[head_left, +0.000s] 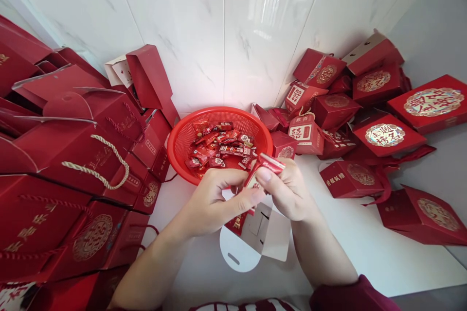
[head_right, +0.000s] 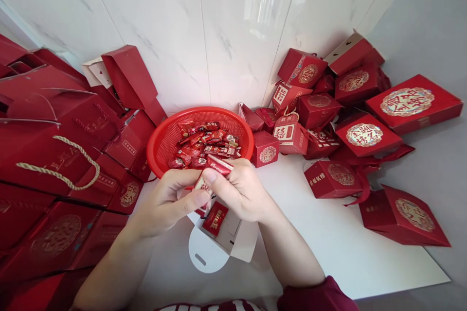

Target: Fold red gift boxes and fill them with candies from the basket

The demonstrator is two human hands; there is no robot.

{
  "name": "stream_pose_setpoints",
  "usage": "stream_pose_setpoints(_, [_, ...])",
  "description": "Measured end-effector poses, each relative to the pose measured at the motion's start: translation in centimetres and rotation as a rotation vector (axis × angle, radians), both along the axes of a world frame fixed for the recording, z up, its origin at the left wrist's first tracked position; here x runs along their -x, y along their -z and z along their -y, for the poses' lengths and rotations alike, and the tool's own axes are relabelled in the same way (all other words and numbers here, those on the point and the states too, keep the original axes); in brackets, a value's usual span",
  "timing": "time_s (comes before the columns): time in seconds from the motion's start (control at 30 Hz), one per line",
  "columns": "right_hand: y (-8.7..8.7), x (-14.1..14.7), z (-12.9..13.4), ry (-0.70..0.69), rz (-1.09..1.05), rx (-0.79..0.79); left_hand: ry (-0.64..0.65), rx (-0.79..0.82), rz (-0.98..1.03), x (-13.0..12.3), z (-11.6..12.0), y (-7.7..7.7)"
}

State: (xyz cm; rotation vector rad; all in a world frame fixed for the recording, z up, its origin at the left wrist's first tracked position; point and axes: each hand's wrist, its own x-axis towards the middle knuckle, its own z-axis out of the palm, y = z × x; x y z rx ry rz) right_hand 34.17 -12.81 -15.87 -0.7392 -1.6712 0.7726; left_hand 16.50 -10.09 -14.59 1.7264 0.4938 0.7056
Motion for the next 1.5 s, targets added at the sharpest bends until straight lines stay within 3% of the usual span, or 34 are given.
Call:
stream_pose_setpoints(0.1, [0.2, -0.1, -0.1, 0.082, -0.159, -0.005, -0.033, 0.043, 0.005, 0.2, 0.0, 0.1])
stream_pose_setpoints(0.2, [0.2, -0.7, -0.3, -0.042, -0.215, 0.066, -0.042, 0.048, 0.031, 0.2, 0.1, -0.2])
stream_pose_setpoints(0.4, [0.1, -1.1, -0.6, -0.248, -0.099, 0.198, -0.022, 0.004, 0.073, -0.1, 0.1, -0.5])
stream_pose_setpoints(0.67, [0.7, -0.3, -0.8, -0.22, -0.052, 0.144, -0.113, -0.152, 0.022, 0.0, 0.0, -0.4])
stream_pose_setpoints(0.77, [0.4, -0.6, -0.8, -0.242, -0.028, 0.156, -0.129, -0.267, -0.031, 0.5, -0.2, -0.9])
stream_pose_setpoints(0.87, [-0.3, -1.3, -0.7, -0.168, -0.009, 0.165, -0.178, -0.352, -0.156, 1.1, -0.4, -1.3])
stream_pose_setpoints(1.03, [-1.4, -3.7, -0.1, -0.033, 0.251, 0.075, -0.207, -0.369, -0.32, 0.9, -0.1, -1.3])
stream_pose_setpoints(1.17, [-1.6, -5.0, 0.8, -0.05, 0.639, 0.164, -0.227, -0.524, -0.398, 0.6, 0.3, -0.9])
stream_pose_setpoints(1.33, [0.7, -3.1, 1.5, -0.117, 0.943, 0.207, -0.031, -0.603, -0.568, 0.9, 0.6, -0.8])
stream_pose_setpoints(1.5, [6.4, -0.1, 1.1, -0.172, 0.968, 0.225, 0.173, -0.551, -0.709, 0.7, -0.2, 1.1])
